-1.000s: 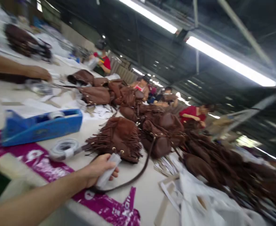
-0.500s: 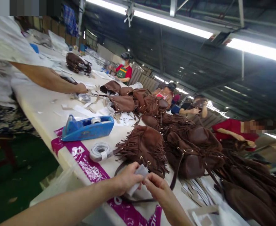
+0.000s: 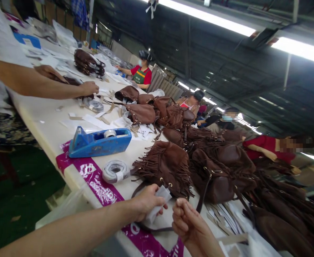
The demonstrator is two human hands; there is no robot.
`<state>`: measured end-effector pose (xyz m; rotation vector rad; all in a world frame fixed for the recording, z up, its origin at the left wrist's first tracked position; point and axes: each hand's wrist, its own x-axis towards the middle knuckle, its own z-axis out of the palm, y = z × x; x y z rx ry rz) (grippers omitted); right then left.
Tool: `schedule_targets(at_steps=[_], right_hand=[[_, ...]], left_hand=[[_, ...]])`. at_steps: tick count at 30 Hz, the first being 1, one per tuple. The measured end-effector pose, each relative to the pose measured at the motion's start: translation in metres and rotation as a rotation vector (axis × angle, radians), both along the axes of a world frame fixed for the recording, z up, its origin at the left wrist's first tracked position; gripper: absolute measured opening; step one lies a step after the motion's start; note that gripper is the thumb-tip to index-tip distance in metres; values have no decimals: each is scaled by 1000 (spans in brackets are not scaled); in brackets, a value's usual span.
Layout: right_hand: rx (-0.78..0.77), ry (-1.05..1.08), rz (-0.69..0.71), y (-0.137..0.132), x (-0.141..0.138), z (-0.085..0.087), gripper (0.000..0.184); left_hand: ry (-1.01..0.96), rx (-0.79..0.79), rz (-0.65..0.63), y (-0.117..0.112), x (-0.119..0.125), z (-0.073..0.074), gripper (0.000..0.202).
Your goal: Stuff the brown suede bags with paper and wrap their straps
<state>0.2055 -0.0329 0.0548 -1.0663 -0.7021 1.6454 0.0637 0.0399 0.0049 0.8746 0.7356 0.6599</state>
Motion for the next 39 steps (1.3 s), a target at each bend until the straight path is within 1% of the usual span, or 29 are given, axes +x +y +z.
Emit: schedule_targets(at_steps=[4, 8, 11, 14, 17, 21, 23, 25, 27, 29, 33, 35, 36, 38, 39], right_hand=[[29, 91, 9, -1, -1, -4, 27], [12, 53, 68, 7, 0, -12, 23], [24, -26, 129, 13, -3, -15, 24], [31, -159, 190, 18, -6, -14, 28], [28, -294, 207, 21, -3, -13, 33], [34, -488, 218, 19, 9, -18, 36], [29, -504, 215, 18, 13, -21, 37], [14, -433, 200, 17, 15, -22, 37], [4, -333, 178, 17, 14, -20, 37], [3, -275, 168, 18, 10, -15, 36], [36, -229, 206, 23, -7, 3, 34], [80, -267, 252, 28, -15, 12, 32], [97, -320, 283, 30, -17, 15, 32], [107, -468, 335, 33, -18, 17, 35], [96, -546, 344, 33, -15, 15, 37]], left_hand=[[32, -23, -13, 0, -1, 2, 24], [25, -23, -15, 1, 2, -2, 26], [-5, -7, -2, 1, 5, -9, 25], [-62, 5, 20, 1, 7, -14, 27], [-57, -6, 7, 1, 8, -14, 26], [-44, 31, -44, 1, 6, -12, 17], [-39, 36, -49, 1, 6, -13, 17], [-15, 24, -46, 2, 7, -15, 19], [5, 5, -55, 3, 9, -17, 20], [-4, -6, -68, 4, 10, -19, 20], [-44, 39, -43, 3, 10, -21, 18], [-71, 74, -53, 2, 9, -21, 19], [-85, 91, -64, 2, 8, -20, 20], [-98, 104, -80, 1, 6, -18, 22], [-94, 94, -79, 1, 5, -17, 22]])
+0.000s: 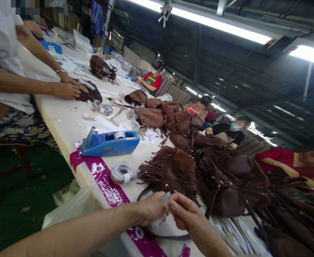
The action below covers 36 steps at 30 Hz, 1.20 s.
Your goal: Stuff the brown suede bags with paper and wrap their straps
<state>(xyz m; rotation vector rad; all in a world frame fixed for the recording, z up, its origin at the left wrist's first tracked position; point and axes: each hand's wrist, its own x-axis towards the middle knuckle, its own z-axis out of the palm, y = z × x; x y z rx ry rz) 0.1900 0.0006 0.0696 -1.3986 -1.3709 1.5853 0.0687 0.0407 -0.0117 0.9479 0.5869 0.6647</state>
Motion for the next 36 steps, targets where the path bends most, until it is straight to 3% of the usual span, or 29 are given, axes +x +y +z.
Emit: schedule_targets(at_steps=[7, 17, 22, 27, 31, 36], right_hand=[[51, -334, -131, -5, 27, -34, 49], [148, -427, -192, -4, 18, -31, 38], [268, -465, -195, -3, 16, -35, 40], [350, -541, -256, -10, 24, -48, 40], [287, -404, -300, -19, 28, -52, 45], [-14, 173, -235, -30, 13, -19, 44]], left_hand=[[54, -52, -26, -2, -3, 10, 28], [12, 5, -29, -3, -4, 9, 26], [33, -8, -49, -3, -5, 14, 29], [105, -88, 6, 0, -9, 20, 7], [112, -66, 15, 3, -8, 21, 5], [144, 31, 58, 0, -2, 16, 4]])
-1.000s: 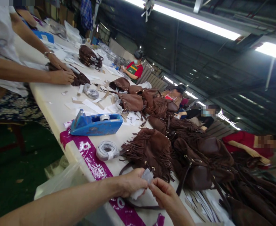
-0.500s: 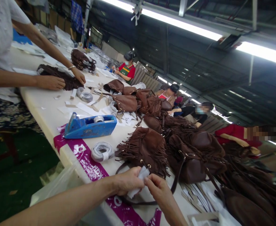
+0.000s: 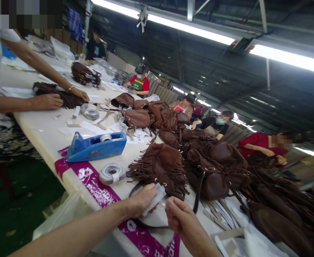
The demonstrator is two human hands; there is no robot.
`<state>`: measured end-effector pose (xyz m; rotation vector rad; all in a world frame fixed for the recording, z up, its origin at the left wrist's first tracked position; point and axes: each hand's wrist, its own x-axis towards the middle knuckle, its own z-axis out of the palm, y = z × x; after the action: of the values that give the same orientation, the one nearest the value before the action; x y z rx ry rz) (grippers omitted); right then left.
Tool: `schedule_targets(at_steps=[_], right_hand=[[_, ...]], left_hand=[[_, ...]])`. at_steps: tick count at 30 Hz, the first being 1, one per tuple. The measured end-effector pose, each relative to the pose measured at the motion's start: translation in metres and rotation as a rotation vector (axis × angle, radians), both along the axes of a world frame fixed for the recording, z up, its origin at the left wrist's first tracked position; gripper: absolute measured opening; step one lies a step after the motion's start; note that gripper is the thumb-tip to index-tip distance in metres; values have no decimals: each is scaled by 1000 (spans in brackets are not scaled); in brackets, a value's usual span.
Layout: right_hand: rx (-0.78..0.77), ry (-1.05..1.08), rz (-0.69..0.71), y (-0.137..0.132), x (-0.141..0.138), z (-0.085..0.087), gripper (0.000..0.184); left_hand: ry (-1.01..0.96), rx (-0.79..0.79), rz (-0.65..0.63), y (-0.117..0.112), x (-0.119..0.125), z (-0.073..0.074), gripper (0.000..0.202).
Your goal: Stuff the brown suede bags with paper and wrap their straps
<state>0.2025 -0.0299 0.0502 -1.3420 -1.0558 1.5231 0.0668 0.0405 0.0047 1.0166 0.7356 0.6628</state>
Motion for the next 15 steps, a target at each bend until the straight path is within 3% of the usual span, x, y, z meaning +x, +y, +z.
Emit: schedule_targets(at_steps=[2, 4, 11, 15], right_hand=[[19, 174, -7, 0, -7, 13, 46], [73, 197, -28, 5, -12, 16, 46], [203, -384, -151, 24, -8, -19, 55], [316, -536, -187, 21, -11, -27, 48]], left_hand=[[13, 41, 10, -1, 1, -3, 4], [-6, 80, 12, -1, 2, -6, 5], [-90, 43, 45, 0, 5, -14, 9], [-127, 7, 37, 1, 7, -12, 18]])
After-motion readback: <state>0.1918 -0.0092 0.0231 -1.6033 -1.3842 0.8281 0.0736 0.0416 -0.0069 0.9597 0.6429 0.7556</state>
